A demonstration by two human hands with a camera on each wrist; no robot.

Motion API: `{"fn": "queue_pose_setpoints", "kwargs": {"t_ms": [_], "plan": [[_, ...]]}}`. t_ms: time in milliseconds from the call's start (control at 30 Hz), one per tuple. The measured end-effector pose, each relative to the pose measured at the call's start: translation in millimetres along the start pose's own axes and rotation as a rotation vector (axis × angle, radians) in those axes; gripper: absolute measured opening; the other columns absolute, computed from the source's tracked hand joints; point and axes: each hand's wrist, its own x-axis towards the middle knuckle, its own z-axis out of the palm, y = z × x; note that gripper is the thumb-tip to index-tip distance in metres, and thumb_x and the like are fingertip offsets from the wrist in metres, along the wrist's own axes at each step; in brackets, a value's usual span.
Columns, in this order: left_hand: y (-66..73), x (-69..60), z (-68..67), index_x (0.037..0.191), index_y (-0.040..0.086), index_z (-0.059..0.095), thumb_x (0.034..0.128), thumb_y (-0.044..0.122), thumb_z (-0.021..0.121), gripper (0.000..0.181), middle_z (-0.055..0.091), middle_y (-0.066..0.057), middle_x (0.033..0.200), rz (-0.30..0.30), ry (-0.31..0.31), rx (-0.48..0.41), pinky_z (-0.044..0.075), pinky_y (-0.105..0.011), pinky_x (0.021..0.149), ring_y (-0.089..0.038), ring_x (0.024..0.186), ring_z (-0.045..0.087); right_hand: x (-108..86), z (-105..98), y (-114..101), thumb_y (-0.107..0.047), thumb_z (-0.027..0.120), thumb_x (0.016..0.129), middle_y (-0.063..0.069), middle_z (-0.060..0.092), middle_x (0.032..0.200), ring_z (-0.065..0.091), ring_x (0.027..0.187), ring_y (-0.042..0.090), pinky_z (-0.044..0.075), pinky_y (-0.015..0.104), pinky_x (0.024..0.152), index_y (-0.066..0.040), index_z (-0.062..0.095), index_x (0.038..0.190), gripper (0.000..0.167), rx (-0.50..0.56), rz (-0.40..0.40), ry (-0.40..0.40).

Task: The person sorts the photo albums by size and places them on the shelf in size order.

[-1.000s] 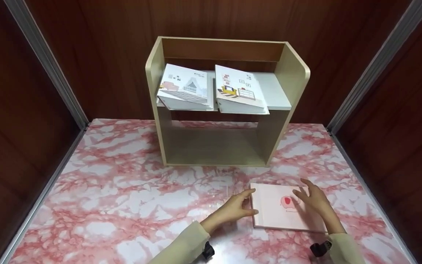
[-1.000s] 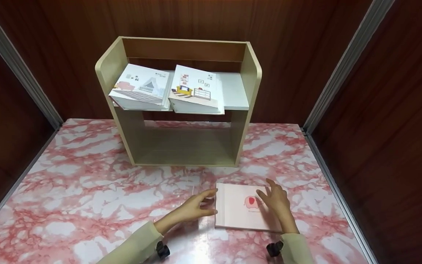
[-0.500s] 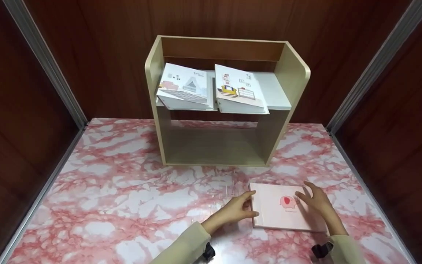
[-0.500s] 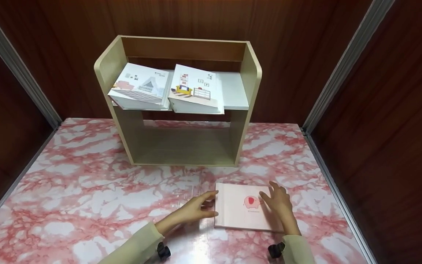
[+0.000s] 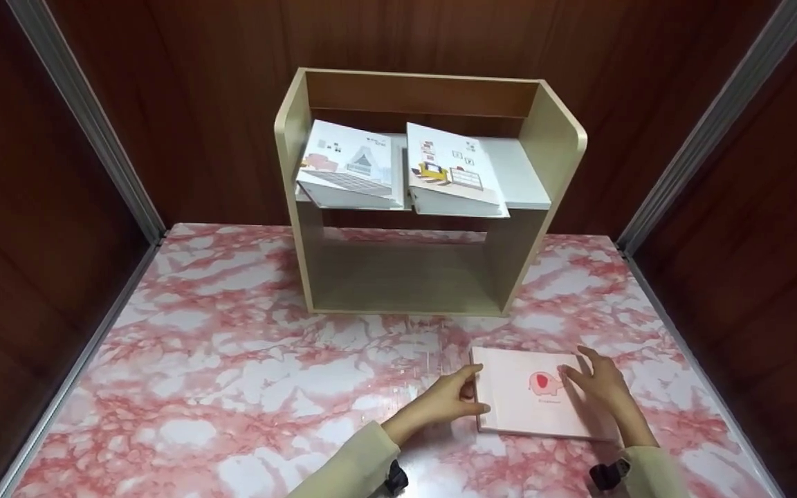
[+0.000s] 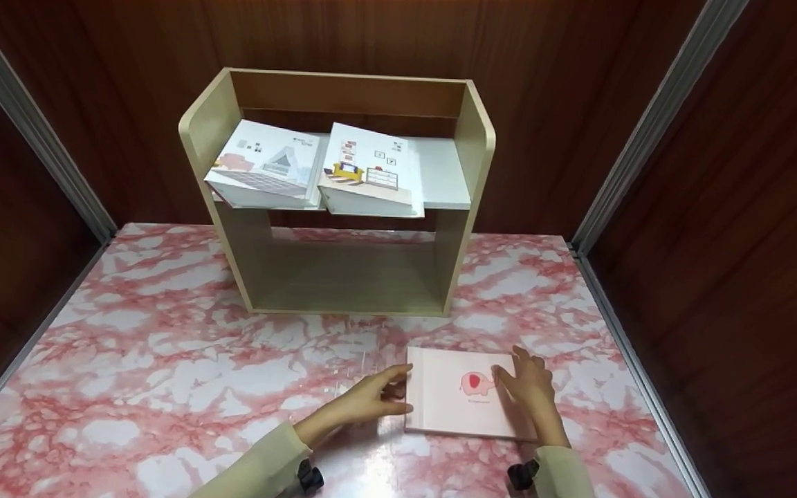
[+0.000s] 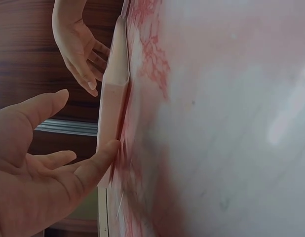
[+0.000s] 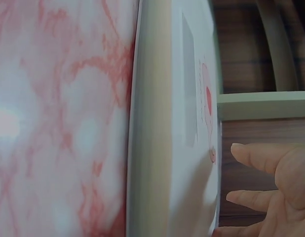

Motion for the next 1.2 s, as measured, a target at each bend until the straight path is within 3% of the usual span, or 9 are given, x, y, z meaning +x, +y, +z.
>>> {"fn": "queue_pose_setpoints", "kwargs": {"t_ms": [267,500,633,833,1000,1200], "plan": [[0.9,-0.8,1.1,0.141,0.006,0.034,0.0808,0.026,0.072,0.074,0.060,-0.014,0.109,-0.019,-0.013,0.007,0.049,-0.025,0.087,-0.022,0.100,0.058,-1.1,-1.5,4.9,-0.026,0.060,0.090,0.044,0.041,0.124,0.041,0.111,0.057,0.038,0.062,0.089,0.015,0.036,0.132,0.063,-0.054,0.027,-0.032],[1.0,0.3,1.9,0.142,0.007,0.035,0.0802,0.028,0.072,0.075,0.055,-0.012,0.099,0.018,-0.029,0.012,0.045,-0.016,0.076,-0.019,0.088,0.053,-2.6,-0.2,7.2,-0.024,0.062,0.088,0.043,0.046,0.119,0.048,0.105,0.055,0.041,0.060,0.087,0.015,0.039,0.131,0.062,-0.021,0.032,0.011],[1.1,-0.3,2.1,0.141,0.007,0.036,0.0794,0.025,0.073,0.075,0.055,-0.013,0.099,0.031,-0.021,-0.032,0.047,-0.019,0.079,-0.022,0.090,0.054,-2.2,0.7,8.7,-0.022,0.064,0.087,0.042,0.044,0.123,0.044,0.111,0.055,0.038,0.061,0.092,0.015,0.040,0.130,0.061,0.003,0.041,0.030],[1.1,-1.2,6.4,0.140,0.006,0.038,0.0763,0.020,0.076,0.076,0.054,-0.014,0.105,0.041,0.014,-0.114,0.049,-0.028,0.086,-0.025,0.095,0.055,-5.1,-2.6,11.1,-0.025,0.066,0.086,0.041,0.035,0.132,0.035,0.120,0.055,0.033,0.062,0.098,0.011,0.034,0.135,0.070,0.099,0.110,-0.009],[-1.6,-0.1,12.3,0.140,0.007,0.040,0.0739,0.018,0.078,0.077,0.052,-0.013,0.118,0.031,0.053,-0.133,0.048,-0.028,0.088,-0.023,0.101,0.055,-10.0,-4.0,15.4,-0.027,0.066,0.086,0.042,0.037,0.129,0.038,0.118,0.054,0.038,0.059,0.094,0.011,0.028,0.137,0.075,0.116,0.139,-0.011],[-5.7,1.2,14.1,0.139,0.004,0.040,0.0698,0.006,0.079,0.079,0.046,-0.018,0.127,0.022,0.076,-0.255,0.052,-0.029,0.085,-0.027,0.102,0.057,-14.1,-4.1,17.7,-0.027,0.067,0.085,0.037,0.042,0.127,0.043,0.115,0.048,0.040,0.054,0.092,0.009,0.034,0.133,0.068,0.137,0.165,0.008]]}}
